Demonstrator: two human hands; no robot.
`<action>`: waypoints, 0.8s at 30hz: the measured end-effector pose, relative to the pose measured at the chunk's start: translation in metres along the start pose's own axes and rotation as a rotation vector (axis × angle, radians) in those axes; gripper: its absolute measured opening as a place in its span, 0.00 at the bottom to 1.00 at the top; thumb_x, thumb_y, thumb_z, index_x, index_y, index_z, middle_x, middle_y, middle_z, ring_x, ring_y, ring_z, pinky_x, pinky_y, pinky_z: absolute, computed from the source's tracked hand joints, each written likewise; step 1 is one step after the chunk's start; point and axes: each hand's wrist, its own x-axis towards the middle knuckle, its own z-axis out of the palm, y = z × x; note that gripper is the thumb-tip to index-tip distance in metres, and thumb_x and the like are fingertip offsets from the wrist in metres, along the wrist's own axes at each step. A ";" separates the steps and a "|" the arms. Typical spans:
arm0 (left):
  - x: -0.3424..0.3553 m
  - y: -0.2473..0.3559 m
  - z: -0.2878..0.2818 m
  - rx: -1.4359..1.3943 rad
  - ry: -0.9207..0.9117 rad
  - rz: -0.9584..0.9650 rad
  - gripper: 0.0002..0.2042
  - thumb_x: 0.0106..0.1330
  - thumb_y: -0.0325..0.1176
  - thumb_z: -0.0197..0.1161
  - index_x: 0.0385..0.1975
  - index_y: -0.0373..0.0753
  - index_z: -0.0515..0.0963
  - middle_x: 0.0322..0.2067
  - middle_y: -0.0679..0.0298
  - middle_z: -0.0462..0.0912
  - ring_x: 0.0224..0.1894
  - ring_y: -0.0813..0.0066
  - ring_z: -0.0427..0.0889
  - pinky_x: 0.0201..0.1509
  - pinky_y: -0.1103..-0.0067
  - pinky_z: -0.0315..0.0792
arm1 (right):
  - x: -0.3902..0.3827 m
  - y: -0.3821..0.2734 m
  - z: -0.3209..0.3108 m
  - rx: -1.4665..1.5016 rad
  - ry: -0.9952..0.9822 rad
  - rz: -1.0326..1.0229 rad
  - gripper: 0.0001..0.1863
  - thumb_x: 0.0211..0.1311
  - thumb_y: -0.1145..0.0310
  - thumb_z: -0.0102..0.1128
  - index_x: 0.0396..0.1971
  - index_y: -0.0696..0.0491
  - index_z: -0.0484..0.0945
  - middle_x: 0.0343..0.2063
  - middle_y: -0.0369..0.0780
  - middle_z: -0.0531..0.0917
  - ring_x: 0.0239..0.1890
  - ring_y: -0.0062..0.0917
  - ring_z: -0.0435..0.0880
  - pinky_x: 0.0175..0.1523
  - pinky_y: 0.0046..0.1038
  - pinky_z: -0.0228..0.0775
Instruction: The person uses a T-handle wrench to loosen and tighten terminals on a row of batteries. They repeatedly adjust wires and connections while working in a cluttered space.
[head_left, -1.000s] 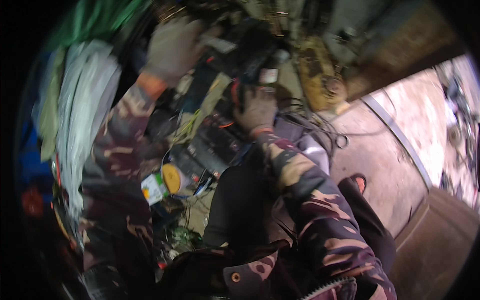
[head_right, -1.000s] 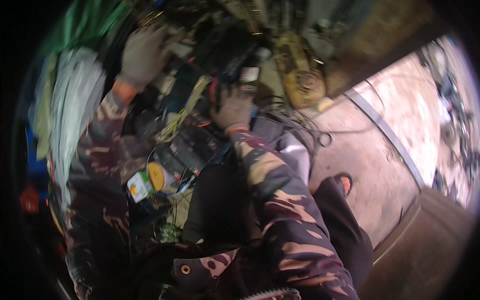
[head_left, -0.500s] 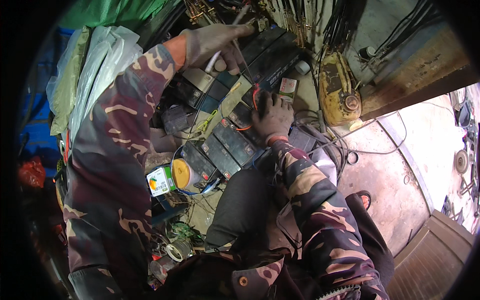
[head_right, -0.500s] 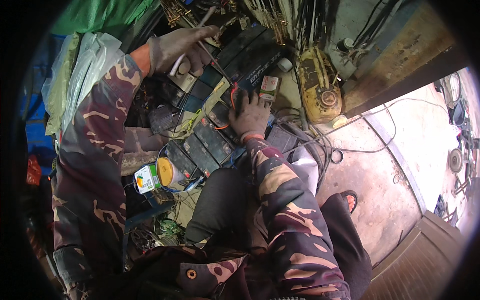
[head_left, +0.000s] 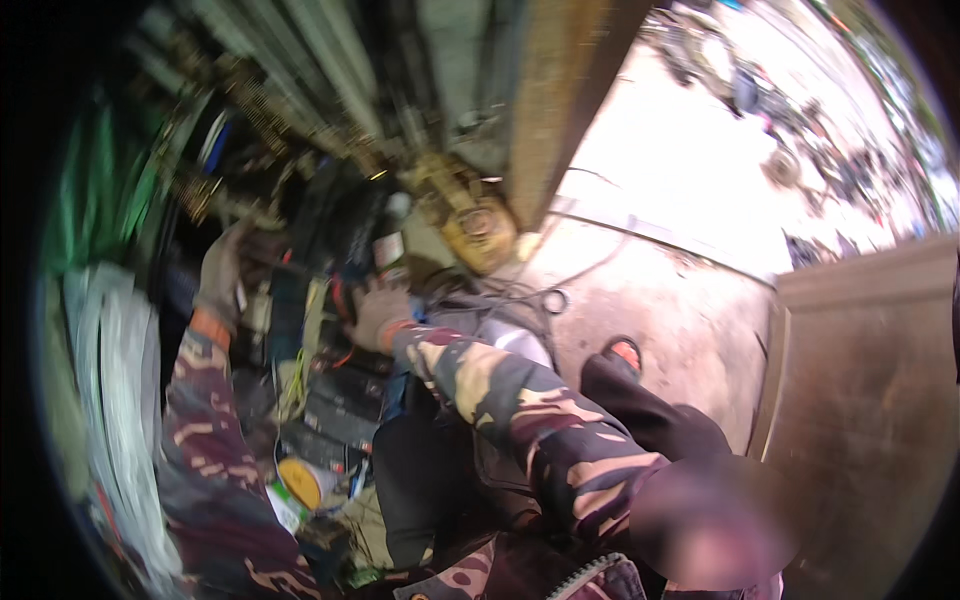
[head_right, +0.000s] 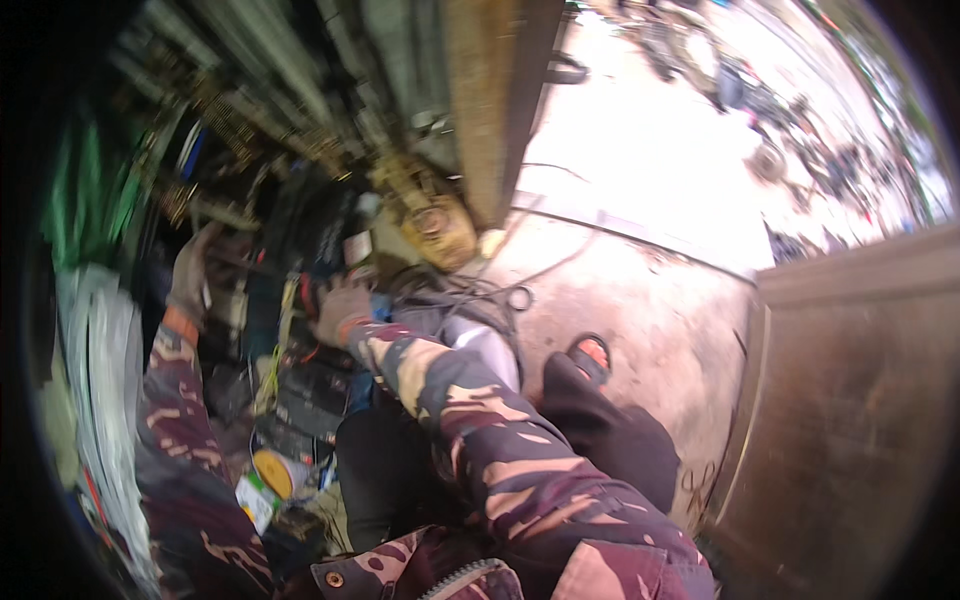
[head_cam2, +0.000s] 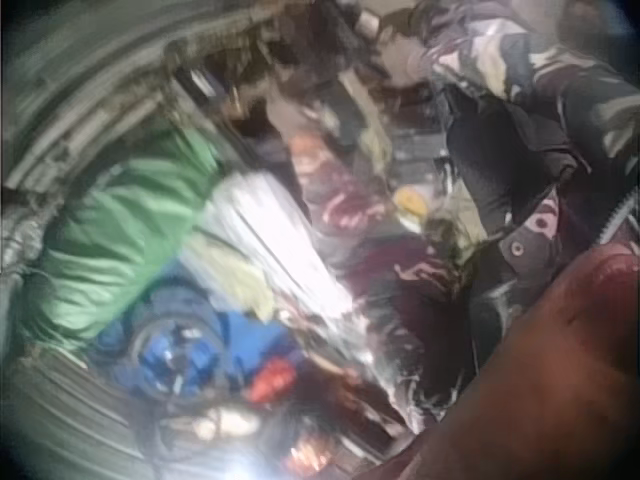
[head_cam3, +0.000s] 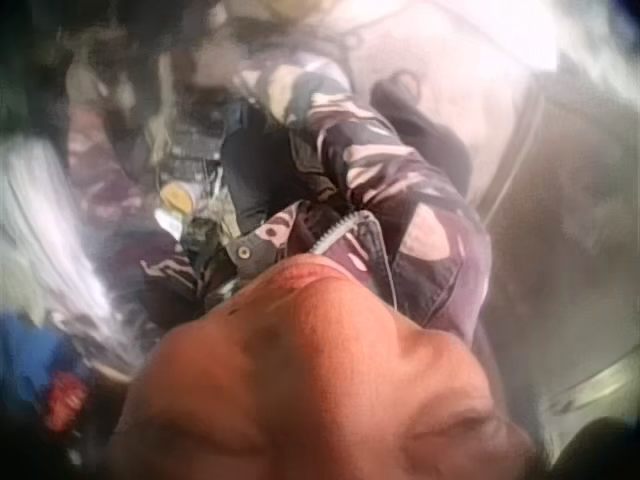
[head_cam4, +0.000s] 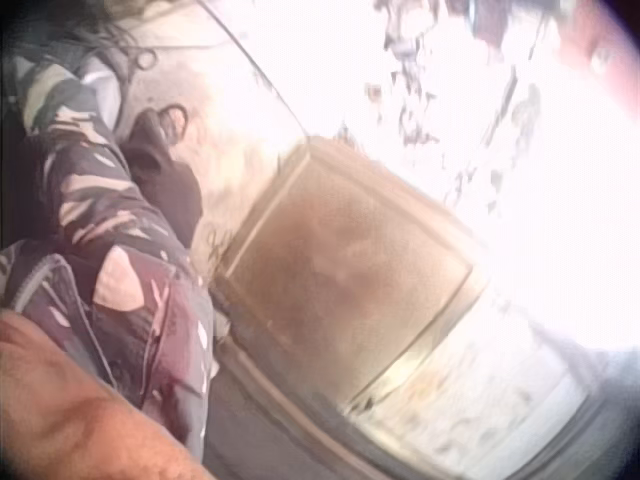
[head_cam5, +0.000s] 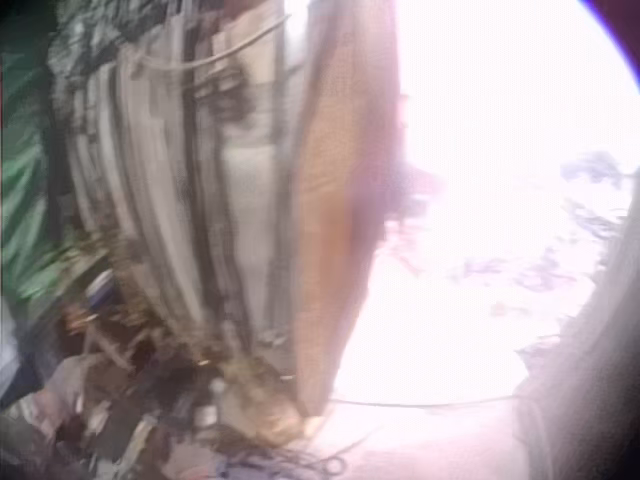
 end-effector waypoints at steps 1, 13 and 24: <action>0.002 -0.005 0.007 -0.060 0.052 0.090 0.26 0.76 0.52 0.59 0.58 0.33 0.77 0.42 0.54 0.89 0.43 0.60 0.90 0.45 0.69 0.82 | -0.004 0.003 -0.015 0.027 -0.033 -0.044 0.34 0.55 0.41 0.66 0.54 0.52 0.83 0.61 0.52 0.78 0.66 0.51 0.75 0.67 0.53 0.68; 0.019 -0.026 0.050 -0.467 0.382 0.431 0.27 0.77 0.58 0.55 0.55 0.37 0.79 0.32 0.58 0.85 0.40 0.64 0.86 0.50 0.69 0.79 | -0.189 0.003 -0.194 -0.039 -0.703 -0.346 0.26 0.60 0.47 0.65 0.52 0.50 0.85 0.43 0.47 0.88 0.48 0.47 0.87 0.54 0.44 0.80; 0.051 -0.047 0.025 -0.484 0.262 0.340 0.26 0.77 0.54 0.57 0.53 0.32 0.81 0.33 0.54 0.90 0.40 0.67 0.85 0.57 0.72 0.77 | -0.257 -0.017 -0.224 0.246 -0.367 -0.302 0.25 0.62 0.51 0.67 0.54 0.49 0.82 0.43 0.49 0.86 0.47 0.48 0.86 0.52 0.45 0.78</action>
